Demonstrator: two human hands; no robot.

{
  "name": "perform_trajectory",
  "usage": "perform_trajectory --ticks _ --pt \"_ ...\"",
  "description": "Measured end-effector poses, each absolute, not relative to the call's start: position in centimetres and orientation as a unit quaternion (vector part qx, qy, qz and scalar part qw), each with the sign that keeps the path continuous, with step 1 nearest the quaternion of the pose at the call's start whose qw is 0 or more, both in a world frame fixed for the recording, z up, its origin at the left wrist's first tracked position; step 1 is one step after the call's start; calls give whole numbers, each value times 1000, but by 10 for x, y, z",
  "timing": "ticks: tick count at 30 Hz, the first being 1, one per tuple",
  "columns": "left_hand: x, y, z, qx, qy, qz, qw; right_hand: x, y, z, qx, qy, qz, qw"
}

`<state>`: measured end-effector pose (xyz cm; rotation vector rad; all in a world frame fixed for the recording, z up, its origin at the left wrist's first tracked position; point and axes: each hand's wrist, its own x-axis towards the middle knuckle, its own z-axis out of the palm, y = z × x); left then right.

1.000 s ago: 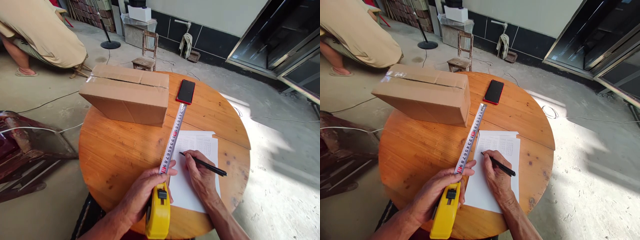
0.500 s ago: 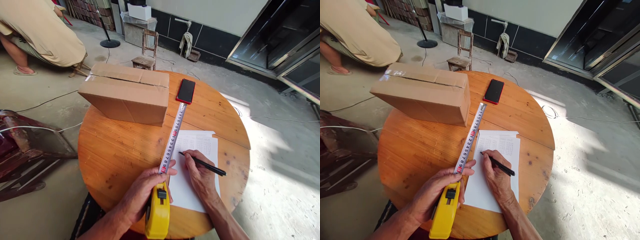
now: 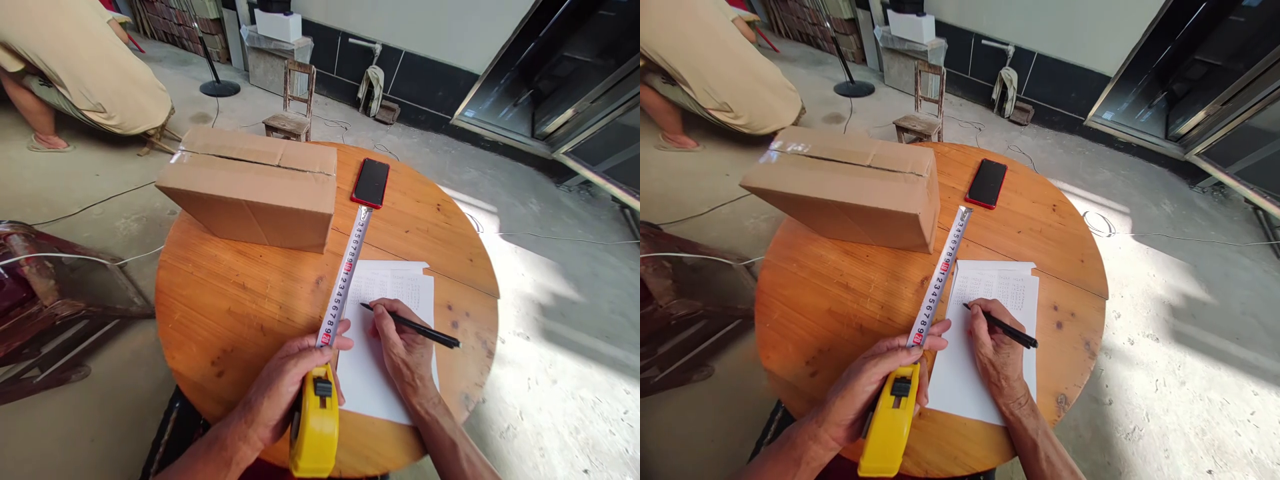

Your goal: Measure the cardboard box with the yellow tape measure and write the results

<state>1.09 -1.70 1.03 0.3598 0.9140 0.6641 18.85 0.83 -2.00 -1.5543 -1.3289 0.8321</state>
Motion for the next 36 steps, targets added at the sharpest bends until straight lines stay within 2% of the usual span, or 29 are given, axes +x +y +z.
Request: perform_trajectory --ticks 36 --pt "10 -17 12 166 429 316 830 189 7 -22 -640 -546 331 427"
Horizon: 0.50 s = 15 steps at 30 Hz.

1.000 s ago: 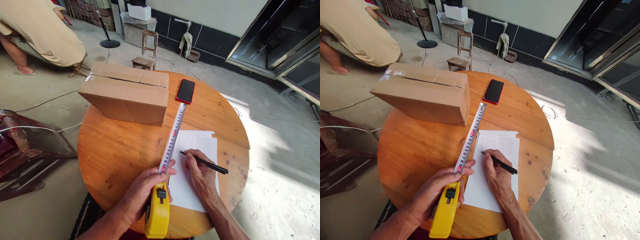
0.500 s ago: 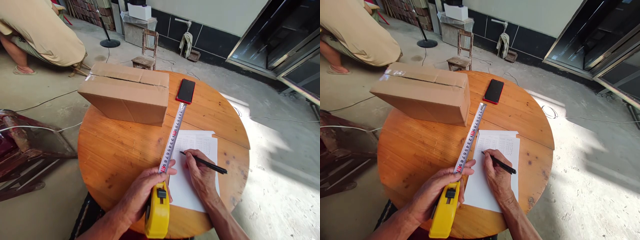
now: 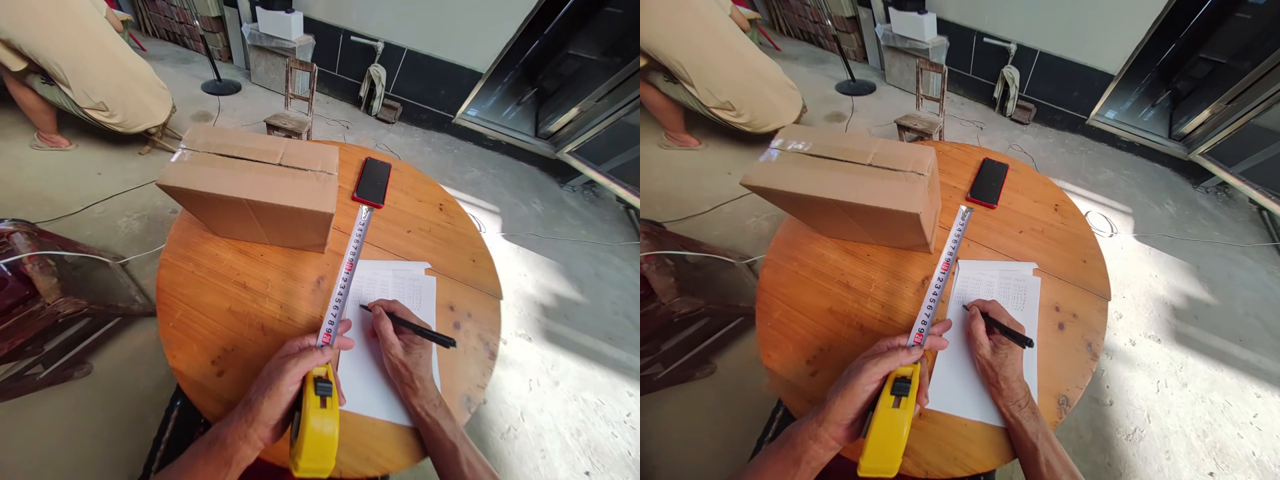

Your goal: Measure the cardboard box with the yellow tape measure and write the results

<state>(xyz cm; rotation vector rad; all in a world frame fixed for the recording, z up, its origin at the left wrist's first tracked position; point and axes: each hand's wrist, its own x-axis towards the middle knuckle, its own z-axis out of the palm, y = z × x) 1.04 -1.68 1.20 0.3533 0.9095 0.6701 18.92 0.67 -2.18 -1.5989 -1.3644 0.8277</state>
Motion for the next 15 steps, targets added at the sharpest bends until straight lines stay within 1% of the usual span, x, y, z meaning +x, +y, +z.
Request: perform_trajectory --ticks 3,9,15 --pt "10 -16 12 175 428 319 827 190 7 -18 -633 -531 355 438" --pt "11 -17 12 202 418 322 825 192 11 -14 -595 -445 395 540" --pt "15 -20 10 221 420 334 814 194 15 -15 -569 -411 408 583"
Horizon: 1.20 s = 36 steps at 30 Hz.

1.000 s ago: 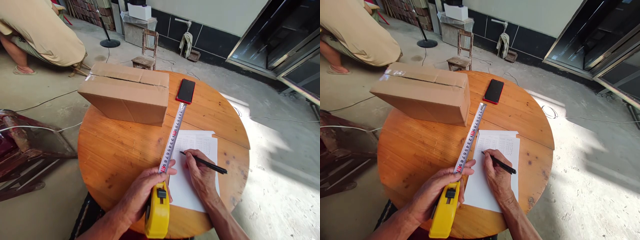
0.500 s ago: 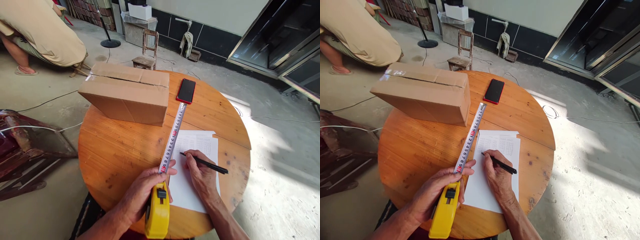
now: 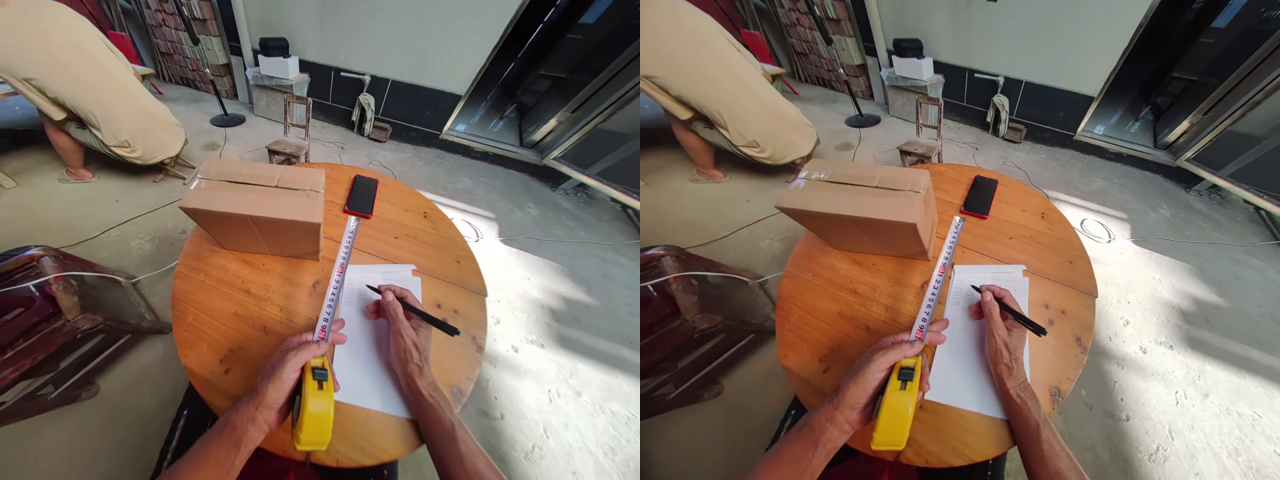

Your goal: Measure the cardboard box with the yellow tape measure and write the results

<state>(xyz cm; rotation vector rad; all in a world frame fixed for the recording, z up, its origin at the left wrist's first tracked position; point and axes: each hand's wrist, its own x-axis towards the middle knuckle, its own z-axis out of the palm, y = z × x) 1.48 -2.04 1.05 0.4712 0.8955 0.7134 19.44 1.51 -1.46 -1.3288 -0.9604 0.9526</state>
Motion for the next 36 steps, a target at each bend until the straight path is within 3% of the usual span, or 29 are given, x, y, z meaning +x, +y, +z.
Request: perform_trajectory --ticks 18,24,28,31,34,36 --pt "24 -33 13 290 439 370 766 200 16 -13 -551 -447 364 603" --pt "26 -36 14 289 432 382 764 209 17 -12 -534 -517 347 571" --pt "26 -36 16 286 430 387 763 222 18 -8 -541 -669 200 468" --pt "24 -35 16 284 431 389 763 231 18 -8 -560 -766 41 312" --pt "23 -33 13 278 429 389 767 235 15 -12 -584 -791 -54 175" --pt "22 -33 10 273 428 387 769 235 12 -16 -601 -784 -81 133"
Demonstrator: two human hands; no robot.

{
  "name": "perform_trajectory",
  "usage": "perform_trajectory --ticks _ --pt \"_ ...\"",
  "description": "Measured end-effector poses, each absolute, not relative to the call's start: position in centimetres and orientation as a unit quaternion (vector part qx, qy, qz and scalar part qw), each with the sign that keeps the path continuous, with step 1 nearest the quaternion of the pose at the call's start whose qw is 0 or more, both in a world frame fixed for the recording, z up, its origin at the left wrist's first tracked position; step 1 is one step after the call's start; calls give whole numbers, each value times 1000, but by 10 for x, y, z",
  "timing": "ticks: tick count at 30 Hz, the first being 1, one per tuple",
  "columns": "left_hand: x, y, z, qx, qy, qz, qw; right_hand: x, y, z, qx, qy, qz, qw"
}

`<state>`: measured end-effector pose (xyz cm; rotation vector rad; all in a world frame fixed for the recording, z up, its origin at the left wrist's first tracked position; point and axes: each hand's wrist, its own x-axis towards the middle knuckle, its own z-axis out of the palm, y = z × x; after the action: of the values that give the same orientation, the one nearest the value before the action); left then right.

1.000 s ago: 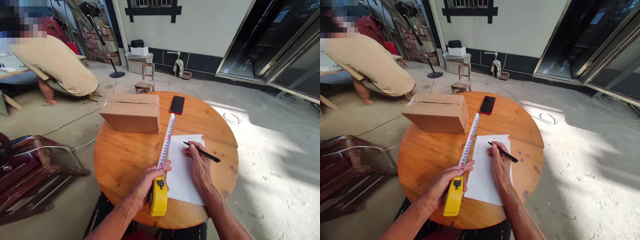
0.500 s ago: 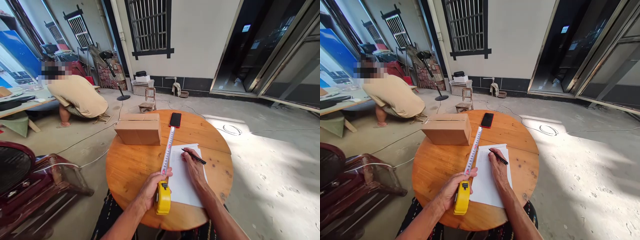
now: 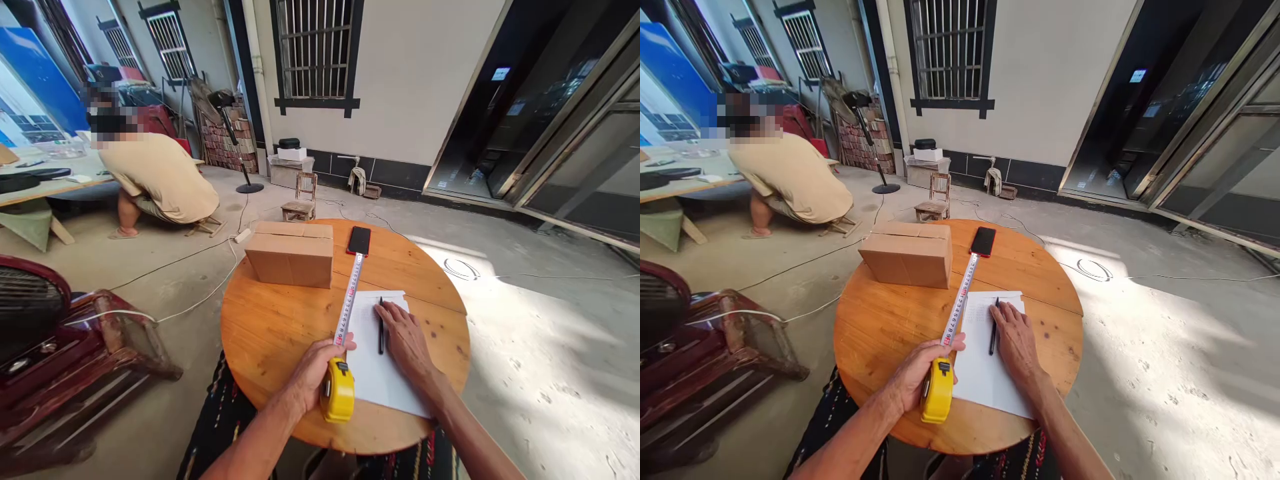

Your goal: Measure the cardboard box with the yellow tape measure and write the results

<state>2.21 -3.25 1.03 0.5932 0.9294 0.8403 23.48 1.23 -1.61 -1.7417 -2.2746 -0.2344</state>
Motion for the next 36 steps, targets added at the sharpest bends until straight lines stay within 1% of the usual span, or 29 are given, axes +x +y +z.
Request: perform_trajectory --ticks 2,5,10,16,21,26,32,36 --pt "21 -32 8 270 427 385 773 234 10 -19 -612 -776 -92 123" --pt "21 -31 6 267 426 380 776 234 8 -22 -616 -770 -99 133" --pt "20 -31 8 269 419 377 781 237 7 -26 -627 -752 -93 178" --pt "19 -32 6 266 412 381 784 244 9 -27 -644 -716 15 269" --pt "20 -32 5 263 414 394 777 253 15 -11 -650 -708 64 268" --pt "20 -32 9 258 413 398 778 255 15 9 -664 -691 90 271" --pt "-6 -39 19 276 394 406 777 239 11 23 -677 -672 116 277" --pt "-41 -43 28 284 414 416 758 222 15 32 -664 -661 137 322"
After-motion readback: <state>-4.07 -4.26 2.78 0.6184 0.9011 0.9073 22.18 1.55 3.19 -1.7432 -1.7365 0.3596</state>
